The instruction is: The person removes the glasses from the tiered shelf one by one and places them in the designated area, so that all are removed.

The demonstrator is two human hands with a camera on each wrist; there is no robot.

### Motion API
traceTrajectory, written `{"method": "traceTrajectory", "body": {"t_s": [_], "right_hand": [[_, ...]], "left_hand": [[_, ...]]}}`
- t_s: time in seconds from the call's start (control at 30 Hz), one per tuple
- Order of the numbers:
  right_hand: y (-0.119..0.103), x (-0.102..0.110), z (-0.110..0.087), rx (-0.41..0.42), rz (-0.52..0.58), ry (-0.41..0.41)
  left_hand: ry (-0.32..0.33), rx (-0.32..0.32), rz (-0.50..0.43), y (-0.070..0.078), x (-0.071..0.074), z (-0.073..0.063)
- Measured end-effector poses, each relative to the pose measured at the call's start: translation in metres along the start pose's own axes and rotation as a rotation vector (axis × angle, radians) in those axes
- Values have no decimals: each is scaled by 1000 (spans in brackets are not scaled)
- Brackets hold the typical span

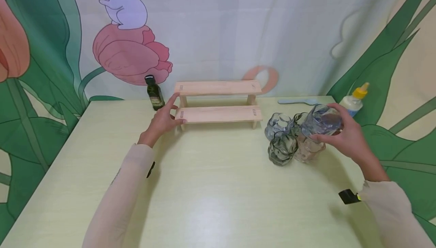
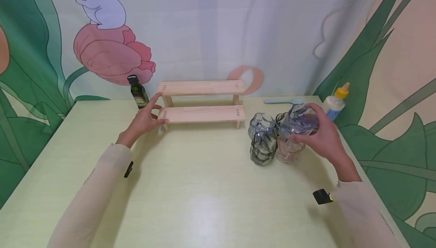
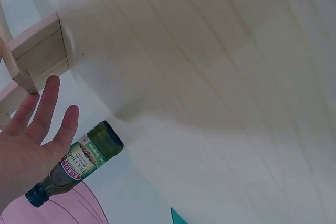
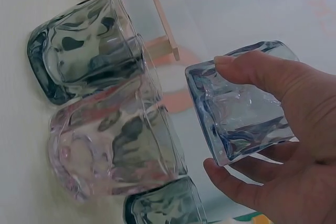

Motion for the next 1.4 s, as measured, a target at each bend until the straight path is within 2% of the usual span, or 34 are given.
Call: {"method": "traceTrajectory", "body": {"t_s": [0.43,0.8,1.13,1.4], "right_hand": [[27,13,-28,-36,41,78],[43,18,-43,-90,23,43],[59,21,-49,-134,10,56],[74,10,-49,-153,-9,8]], "left_hand": [[-2,13,7,-1,-1,0],[5,12,10,-1,0,-2],[8,2,9,-1,1,-1],[0,15,9,1,-1,-1]]}}
Point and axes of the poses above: each hand's wrist, its own z-axis towards the middle knuckle, its own x-axis out of the back of the hand, y = z × x, the point moved 3 cm from there along z, towards the middle knuckle, and after that the axes turned 2 degrees about -z, right-handed, at the moved point
